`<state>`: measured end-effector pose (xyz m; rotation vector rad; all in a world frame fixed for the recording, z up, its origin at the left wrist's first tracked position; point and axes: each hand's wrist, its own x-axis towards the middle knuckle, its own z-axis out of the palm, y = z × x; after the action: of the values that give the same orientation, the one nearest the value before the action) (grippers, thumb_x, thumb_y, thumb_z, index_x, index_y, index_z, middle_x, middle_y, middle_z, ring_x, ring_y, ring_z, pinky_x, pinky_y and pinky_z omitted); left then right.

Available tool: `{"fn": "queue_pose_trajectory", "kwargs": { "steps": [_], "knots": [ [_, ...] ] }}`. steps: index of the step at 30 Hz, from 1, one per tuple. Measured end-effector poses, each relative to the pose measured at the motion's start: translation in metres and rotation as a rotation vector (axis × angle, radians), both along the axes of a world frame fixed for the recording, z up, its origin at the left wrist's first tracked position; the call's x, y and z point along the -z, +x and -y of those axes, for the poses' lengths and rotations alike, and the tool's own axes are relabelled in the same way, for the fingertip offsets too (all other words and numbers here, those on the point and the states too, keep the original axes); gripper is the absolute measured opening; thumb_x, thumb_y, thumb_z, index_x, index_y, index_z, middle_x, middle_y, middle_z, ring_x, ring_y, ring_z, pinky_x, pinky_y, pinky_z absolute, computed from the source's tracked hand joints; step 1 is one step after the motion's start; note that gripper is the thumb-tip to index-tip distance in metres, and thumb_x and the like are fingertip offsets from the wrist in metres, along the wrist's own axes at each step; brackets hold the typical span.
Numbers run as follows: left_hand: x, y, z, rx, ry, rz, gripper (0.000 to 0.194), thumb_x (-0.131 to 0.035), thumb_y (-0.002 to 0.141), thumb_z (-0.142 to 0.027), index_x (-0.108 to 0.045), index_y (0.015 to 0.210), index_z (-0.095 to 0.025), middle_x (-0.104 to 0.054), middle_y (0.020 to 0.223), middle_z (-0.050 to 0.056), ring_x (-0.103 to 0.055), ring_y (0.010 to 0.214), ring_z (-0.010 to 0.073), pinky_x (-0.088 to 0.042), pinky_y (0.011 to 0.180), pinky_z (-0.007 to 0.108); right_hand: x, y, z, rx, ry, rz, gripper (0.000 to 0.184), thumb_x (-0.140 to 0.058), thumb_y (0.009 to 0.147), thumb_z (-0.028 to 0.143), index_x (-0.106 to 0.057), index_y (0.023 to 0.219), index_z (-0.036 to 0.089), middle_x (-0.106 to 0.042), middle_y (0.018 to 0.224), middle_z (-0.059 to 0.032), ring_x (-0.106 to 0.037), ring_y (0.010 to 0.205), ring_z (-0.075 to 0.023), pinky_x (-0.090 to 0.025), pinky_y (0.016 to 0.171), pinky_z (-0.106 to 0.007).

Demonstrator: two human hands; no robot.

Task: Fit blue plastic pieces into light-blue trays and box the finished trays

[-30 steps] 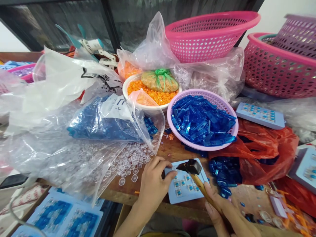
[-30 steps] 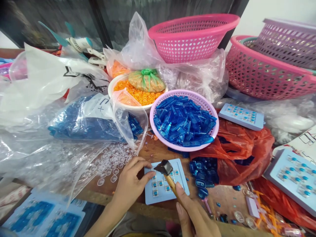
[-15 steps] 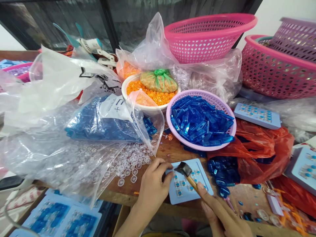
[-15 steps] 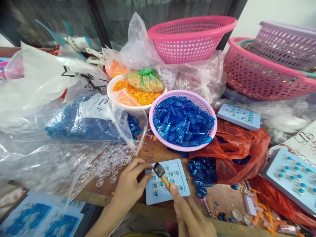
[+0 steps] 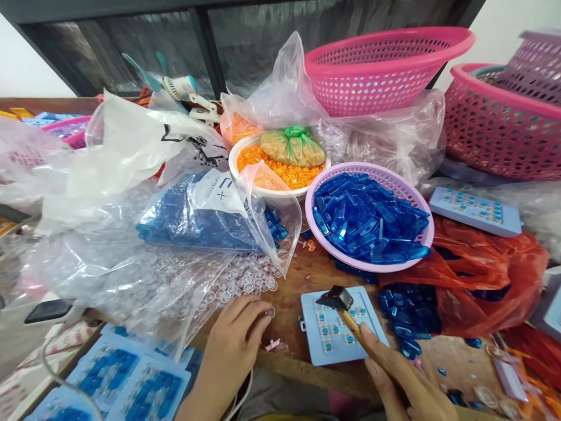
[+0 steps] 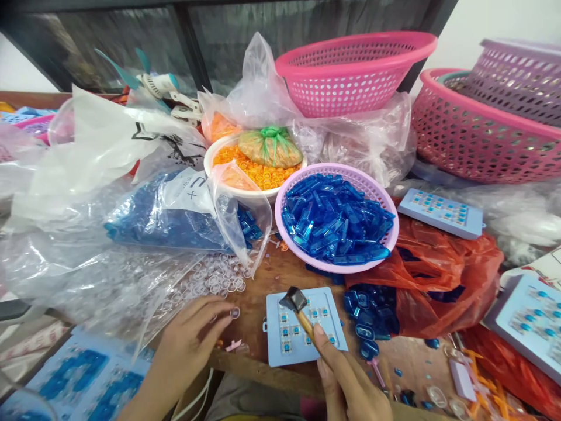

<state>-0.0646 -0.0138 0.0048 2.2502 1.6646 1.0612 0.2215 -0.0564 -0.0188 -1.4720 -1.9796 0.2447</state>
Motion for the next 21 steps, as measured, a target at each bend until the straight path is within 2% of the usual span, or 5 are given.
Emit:
{"fn": "queue_pose_trajectory", "kwargs": {
  "steps": [3, 6, 11, 15, 21],
  "knots": [
    [0.004, -0.013, 0.005, 0.075, 0.046, -0.116, 0.021, -0.053, 0.100, -0.016, -0.070, 0.111, -0.023, -0.076, 0.100, 0.003, -0.068, 0.087, 0.0185, -0.055, 0.077, 0.031, 0.002, 0.009, -0.005, -0.037, 0.067, 0.119, 0.046, -0.055, 0.099, 0.032, -0.056, 0.145, 0.034, -0.075, 0.123, 0.0003, -0.076, 0.102, -0.0224, -0.064, 0.078, -0.026],
    [0.013, -0.007, -0.001, 0.116, 0.088, -0.175, 0.025, -0.047, 0.101, -0.012, -0.070, 0.107, -0.019, -0.077, 0.100, 0.005, -0.067, 0.086, 0.0194, -0.055, 0.076, 0.032, 0.003, 0.013, -0.006, -0.029, 0.090, 0.206, 0.051, -0.053, 0.101, 0.032, -0.047, 0.151, 0.034, -0.074, 0.124, 0.0022, -0.076, 0.100, -0.0208, -0.065, 0.075, -0.028],
    [0.020, 0.010, -0.015, 0.051, 0.004, -0.184, 0.024, -0.047, 0.102, -0.017, -0.071, 0.105, -0.020, -0.073, 0.094, 0.006, -0.065, 0.083, 0.0213, -0.055, 0.073, 0.034, 0.002, 0.013, -0.004, -0.028, 0.075, 0.211, 0.056, -0.052, 0.102, 0.028, -0.038, 0.155, 0.036, -0.073, 0.125, 0.0047, -0.076, 0.101, -0.0191, -0.064, 0.080, -0.032],
    [0.024, 0.012, -0.018, -0.019, -0.004, -0.154, 0.023, -0.048, 0.102, -0.020, -0.069, 0.111, -0.021, -0.073, 0.098, 0.006, -0.066, 0.086, 0.0227, -0.054, 0.076, 0.037, 0.002, 0.014, -0.004, -0.024, 0.082, 0.221, 0.052, -0.053, 0.101, 0.030, -0.043, 0.152, 0.035, -0.075, 0.122, 0.0039, -0.076, 0.100, -0.0198, -0.063, 0.079, -0.032],
    [0.019, 0.013, -0.014, -0.015, 0.034, -0.070, 0.017, -0.051, 0.101, -0.022, -0.067, 0.099, -0.022, -0.073, 0.094, 0.004, -0.065, 0.085, 0.0223, -0.051, 0.076, 0.036, -0.001, 0.011, -0.004, -0.005, 0.071, 0.169, 0.043, -0.053, 0.101, 0.028, -0.052, 0.144, 0.028, -0.074, 0.126, -0.0006, -0.073, 0.107, -0.0163, -0.056, 0.092, -0.025]
  ]
}}
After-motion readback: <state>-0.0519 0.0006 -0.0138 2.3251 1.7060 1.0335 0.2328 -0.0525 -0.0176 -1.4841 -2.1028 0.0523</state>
